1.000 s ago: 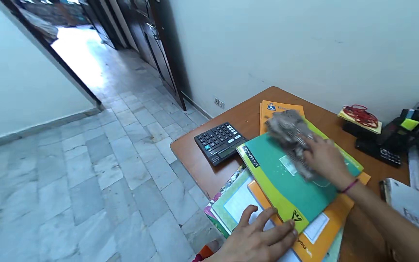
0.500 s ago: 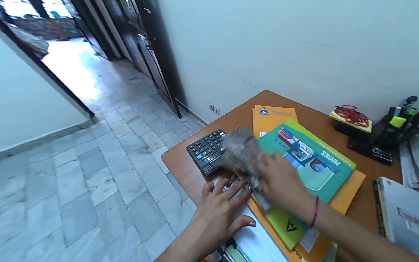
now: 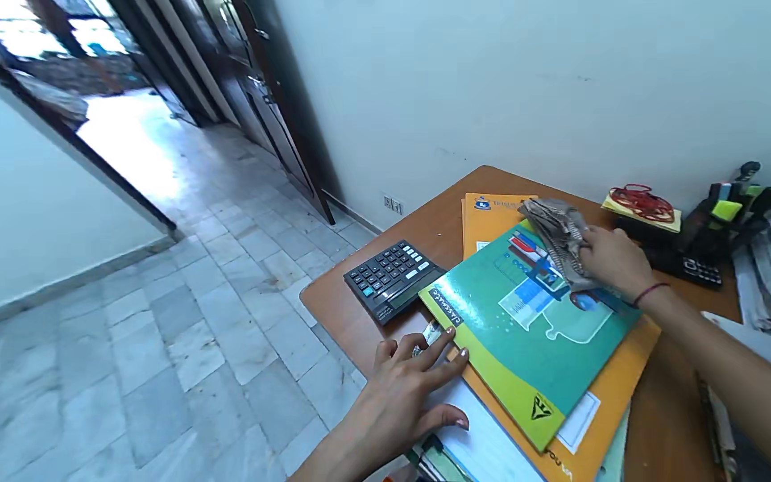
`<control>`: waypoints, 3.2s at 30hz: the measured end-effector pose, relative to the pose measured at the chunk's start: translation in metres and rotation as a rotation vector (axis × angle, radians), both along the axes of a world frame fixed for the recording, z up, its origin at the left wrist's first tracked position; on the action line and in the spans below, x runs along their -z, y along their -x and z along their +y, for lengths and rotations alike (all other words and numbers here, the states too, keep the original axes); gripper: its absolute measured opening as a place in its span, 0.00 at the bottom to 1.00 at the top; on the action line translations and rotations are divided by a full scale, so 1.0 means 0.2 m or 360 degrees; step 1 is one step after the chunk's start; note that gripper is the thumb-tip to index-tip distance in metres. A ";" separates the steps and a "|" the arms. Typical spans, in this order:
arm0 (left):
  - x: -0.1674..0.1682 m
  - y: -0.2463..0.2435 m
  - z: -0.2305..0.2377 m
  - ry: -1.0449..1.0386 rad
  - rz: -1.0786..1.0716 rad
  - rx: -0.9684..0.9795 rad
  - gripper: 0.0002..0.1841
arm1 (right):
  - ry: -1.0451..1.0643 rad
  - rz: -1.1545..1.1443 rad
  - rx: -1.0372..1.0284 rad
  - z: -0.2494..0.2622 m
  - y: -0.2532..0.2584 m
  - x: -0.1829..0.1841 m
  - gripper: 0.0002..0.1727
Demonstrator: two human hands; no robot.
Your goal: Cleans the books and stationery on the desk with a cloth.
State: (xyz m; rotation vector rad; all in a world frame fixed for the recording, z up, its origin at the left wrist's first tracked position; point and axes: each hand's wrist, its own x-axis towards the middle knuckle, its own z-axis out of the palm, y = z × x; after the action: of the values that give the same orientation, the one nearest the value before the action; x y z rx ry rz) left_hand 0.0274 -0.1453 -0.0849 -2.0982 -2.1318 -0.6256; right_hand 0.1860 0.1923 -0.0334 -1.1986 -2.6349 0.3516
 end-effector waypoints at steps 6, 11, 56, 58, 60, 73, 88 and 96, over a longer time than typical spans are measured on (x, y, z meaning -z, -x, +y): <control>0.01 0.01 0.00 0.0005 -0.0018 0.0024 0.36 | -0.0208 0.0024 -0.0499 -0.57 -0.10 0.08 0.30; 0.00 0.01 -0.01 -0.0062 -0.0041 0.0031 0.30 | -0.0611 0.0328 -0.0999 -0.89 -0.22 0.21 0.31; -0.32 -0.22 0.51 -0.0523 -0.0080 0.0315 0.29 | 0.1630 0.0586 -0.0460 -0.53 -0.20 -0.39 0.08; -0.33 -0.18 0.48 -0.0456 -0.0113 0.0343 0.28 | 0.1661 0.0549 -0.0325 -0.47 -0.21 -0.36 0.11; -0.29 -0.13 0.40 -0.0453 -0.0114 0.0334 0.21 | 0.1259 0.0276 -0.0156 -0.37 -0.23 -0.31 0.19; 0.00 -0.14 0.15 -0.0427 -0.0184 -0.0098 0.22 | -0.0726 -0.0192 -0.0410 -0.29 -0.33 -0.36 0.16; -0.02 0.01 0.22 -0.0296 -0.0659 -0.0652 0.29 | -0.0402 0.0097 -0.0624 -0.82 -0.10 0.16 0.42; -0.01 0.02 0.20 -0.0246 -0.0412 -0.0692 0.37 | -0.0112 -0.0032 -0.0402 -0.53 0.08 0.09 0.31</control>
State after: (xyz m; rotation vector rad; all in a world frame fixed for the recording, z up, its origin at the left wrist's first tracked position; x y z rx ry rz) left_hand 0.0237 -0.1045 -0.0833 -1.4718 -2.4693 -1.0035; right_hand 0.1707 0.0866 -0.0511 -0.8540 -2.7960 0.2876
